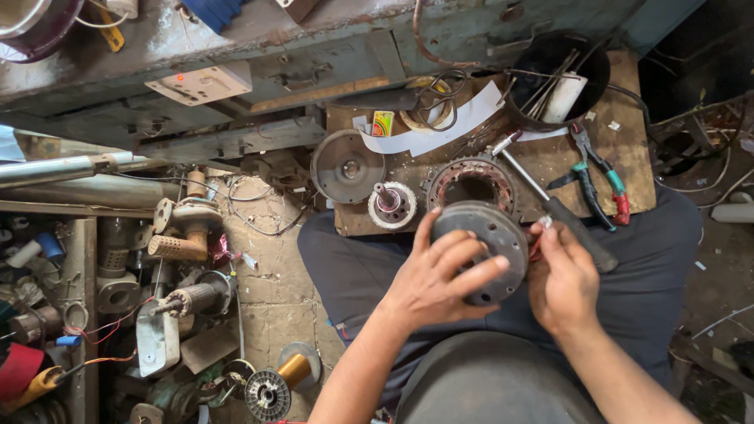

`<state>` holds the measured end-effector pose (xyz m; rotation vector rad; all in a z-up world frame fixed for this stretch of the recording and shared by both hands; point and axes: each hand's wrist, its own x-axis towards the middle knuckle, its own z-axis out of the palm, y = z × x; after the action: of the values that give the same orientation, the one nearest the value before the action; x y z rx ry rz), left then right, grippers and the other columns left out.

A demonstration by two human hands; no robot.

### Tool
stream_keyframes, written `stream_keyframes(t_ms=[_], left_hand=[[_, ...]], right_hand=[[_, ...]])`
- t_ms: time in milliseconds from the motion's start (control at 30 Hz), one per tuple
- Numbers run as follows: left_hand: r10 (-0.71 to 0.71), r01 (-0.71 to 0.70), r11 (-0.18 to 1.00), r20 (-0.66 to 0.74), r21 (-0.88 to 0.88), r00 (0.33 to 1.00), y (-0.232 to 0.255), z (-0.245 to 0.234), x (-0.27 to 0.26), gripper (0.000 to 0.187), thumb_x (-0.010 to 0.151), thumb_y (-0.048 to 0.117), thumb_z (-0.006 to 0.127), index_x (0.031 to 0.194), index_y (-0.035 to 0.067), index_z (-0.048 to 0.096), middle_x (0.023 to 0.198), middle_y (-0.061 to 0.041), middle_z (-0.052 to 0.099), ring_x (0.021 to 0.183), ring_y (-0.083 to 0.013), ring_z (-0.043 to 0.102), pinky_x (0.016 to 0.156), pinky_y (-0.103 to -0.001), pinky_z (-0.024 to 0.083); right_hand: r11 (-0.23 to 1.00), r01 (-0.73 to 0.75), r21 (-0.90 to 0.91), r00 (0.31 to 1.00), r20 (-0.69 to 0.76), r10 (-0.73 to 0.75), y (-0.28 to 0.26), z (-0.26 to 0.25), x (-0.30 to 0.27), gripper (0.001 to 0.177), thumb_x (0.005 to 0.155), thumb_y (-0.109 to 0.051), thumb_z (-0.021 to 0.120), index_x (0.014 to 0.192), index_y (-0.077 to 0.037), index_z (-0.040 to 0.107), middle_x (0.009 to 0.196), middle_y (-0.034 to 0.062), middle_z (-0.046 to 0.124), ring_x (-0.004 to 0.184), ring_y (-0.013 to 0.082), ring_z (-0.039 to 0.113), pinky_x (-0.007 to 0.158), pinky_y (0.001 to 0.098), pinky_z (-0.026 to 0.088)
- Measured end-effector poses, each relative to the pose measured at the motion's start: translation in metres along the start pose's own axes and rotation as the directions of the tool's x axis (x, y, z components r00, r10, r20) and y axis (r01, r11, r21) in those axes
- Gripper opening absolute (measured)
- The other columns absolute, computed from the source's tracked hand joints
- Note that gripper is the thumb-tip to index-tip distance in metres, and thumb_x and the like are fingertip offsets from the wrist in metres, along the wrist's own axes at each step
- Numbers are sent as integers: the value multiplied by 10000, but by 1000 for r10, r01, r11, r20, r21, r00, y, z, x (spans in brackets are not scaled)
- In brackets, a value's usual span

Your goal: The person applies red grease to a motor rotor using a small stick, then picks up a motor stator and inspects its internal windings and wires. The person handles the components by hand in a cluttered workshop environment.

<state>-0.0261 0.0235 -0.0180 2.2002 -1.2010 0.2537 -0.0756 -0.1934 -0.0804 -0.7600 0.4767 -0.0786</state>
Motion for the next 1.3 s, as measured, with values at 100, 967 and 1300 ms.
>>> stream_keyframes(t_ms=[100, 967, 1300], left_hand=[[143, -147, 986, 52, 81, 988, 1, 6, -6, 747, 818, 397, 897, 1462, 379, 521, 1287, 12, 549, 1310, -201, 560, 1279, -690, 278], [-464, 412, 884, -311, -220, 830, 42, -6, -57, 1014, 545, 293, 1018, 1356, 186, 419, 1608, -249, 301, 1496, -509, 343, 1223, -604, 355], [-485, 436, 872, -266, -224, 833, 45, -7, -16, 931, 531, 291, 1021, 1259, 137, 461, 1618, -272, 314, 1505, -499, 344, 1240, -577, 352]], right_hand=[[997, -66, -47, 986, -154, 58, -3, 10, 11, 157, 1108, -156, 549, 1169, -52, 649, 1090, 27, 649, 972, 122, 608, 894, 274, 492], [816, 328, -475, 944, 191, -269, 20, -41, -40, 311, 1156, -284, 426, 1207, -9, 562, 1081, 131, 627, 969, 171, 575, 900, 320, 453], [995, 100, 20, 961, 256, -101, 22, -54, -34, 444, 1087, -370, 518, 1330, -7, 599, 1117, 121, 634, 902, 182, 567, 812, 353, 478]])
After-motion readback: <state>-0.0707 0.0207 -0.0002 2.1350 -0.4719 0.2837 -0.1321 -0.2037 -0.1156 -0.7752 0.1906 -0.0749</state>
